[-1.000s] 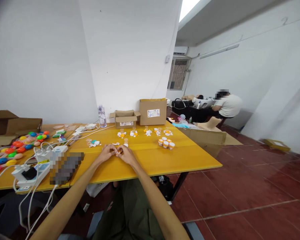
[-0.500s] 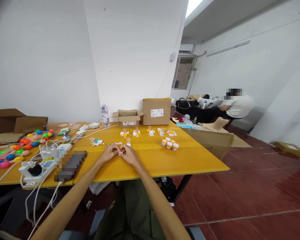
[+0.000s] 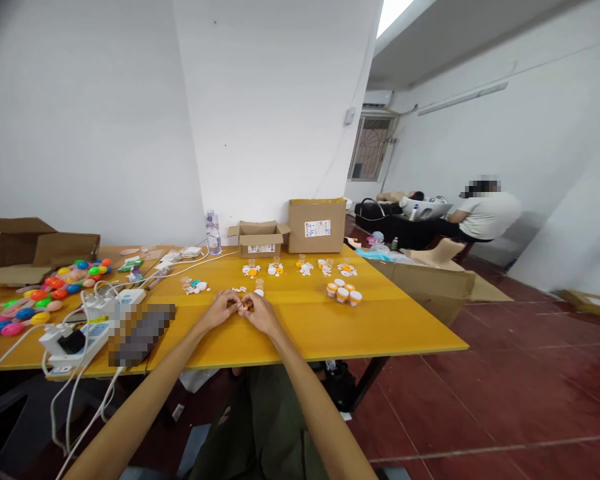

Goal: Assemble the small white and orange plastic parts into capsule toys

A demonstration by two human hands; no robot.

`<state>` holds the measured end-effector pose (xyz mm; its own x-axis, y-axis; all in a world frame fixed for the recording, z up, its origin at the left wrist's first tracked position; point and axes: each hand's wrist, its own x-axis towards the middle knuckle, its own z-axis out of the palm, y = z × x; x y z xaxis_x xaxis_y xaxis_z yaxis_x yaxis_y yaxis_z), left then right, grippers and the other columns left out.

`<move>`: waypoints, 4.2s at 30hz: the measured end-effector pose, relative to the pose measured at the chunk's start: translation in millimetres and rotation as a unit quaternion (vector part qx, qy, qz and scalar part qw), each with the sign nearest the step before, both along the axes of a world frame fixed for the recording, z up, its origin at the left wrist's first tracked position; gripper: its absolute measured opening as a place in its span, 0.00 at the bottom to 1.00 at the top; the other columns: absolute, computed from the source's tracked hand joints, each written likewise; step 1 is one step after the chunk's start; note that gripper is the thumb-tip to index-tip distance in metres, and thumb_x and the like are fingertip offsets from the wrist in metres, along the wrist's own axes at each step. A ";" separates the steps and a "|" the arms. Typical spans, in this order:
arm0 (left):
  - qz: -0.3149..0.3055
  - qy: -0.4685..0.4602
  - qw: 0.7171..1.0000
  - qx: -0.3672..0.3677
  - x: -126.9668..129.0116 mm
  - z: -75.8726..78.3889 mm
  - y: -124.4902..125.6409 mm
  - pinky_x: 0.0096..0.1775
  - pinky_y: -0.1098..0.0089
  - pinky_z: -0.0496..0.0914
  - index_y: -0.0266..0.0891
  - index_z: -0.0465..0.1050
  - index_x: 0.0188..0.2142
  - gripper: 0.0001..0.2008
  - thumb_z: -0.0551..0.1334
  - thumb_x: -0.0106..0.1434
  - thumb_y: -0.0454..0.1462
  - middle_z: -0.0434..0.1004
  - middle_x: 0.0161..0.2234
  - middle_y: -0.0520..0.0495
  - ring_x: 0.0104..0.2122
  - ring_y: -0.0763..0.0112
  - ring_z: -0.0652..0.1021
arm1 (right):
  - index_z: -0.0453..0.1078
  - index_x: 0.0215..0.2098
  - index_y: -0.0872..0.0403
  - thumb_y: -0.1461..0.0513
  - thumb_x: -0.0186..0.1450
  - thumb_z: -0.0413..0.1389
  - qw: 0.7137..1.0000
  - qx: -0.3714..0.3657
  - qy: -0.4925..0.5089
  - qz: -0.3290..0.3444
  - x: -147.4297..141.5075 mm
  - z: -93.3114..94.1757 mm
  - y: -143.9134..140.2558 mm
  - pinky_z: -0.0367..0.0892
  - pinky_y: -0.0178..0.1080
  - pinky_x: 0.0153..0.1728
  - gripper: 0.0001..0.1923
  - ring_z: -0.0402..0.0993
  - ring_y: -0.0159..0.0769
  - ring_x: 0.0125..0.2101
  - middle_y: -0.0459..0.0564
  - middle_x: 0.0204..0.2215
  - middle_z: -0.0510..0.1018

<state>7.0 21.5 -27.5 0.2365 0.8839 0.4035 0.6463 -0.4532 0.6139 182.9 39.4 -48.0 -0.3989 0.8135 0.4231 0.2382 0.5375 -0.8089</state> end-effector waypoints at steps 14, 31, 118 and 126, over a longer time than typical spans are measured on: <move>-0.021 -0.047 0.999 0.008 1.7 -3.6 0.5 0.46 0.64 0.69 0.40 0.75 0.25 0.08 0.61 0.61 0.34 0.76 0.30 0.48 0.37 0.64 0.75 | 0.70 0.30 0.50 0.64 0.52 0.64 0.998 0.020 -0.018 -0.051 -0.7 0.3 -1.0 0.69 0.37 0.35 0.08 0.75 0.37 0.32 0.44 0.29 0.77; -0.013 -0.061 0.998 -0.020 4.2 -4.1 -1.9 0.43 0.64 0.71 0.40 0.73 0.26 0.08 0.60 0.60 0.33 0.78 0.30 0.48 0.35 0.64 0.77 | 0.72 0.26 0.50 0.67 0.56 0.62 0.996 0.041 -0.052 -0.063 0.5 3.0 -5.0 0.70 0.37 0.38 0.06 0.76 0.38 0.33 0.45 0.29 0.79; -0.036 -0.027 0.997 -0.067 4.0 4.2 -9.2 0.31 0.72 0.64 0.38 0.78 0.33 0.11 0.64 0.57 0.44 0.70 0.25 0.53 0.28 0.71 0.69 | 0.73 0.27 0.51 0.70 0.60 0.58 0.994 0.076 -0.078 0.016 15.5 18.2 4.4 0.69 0.39 0.43 0.08 0.75 0.39 0.37 0.48 0.31 0.79; -0.040 -0.048 0.995 -0.076 3.4 3.2 -6.0 0.30 0.73 0.62 0.38 0.77 0.32 0.10 0.67 0.55 0.43 0.69 0.24 0.54 0.26 0.73 0.68 | 0.78 0.28 0.54 0.68 0.59 0.60 0.973 0.060 -0.219 0.038 14.1 40.5 15.7 0.68 0.36 0.40 0.05 0.76 0.38 0.36 0.49 0.30 0.81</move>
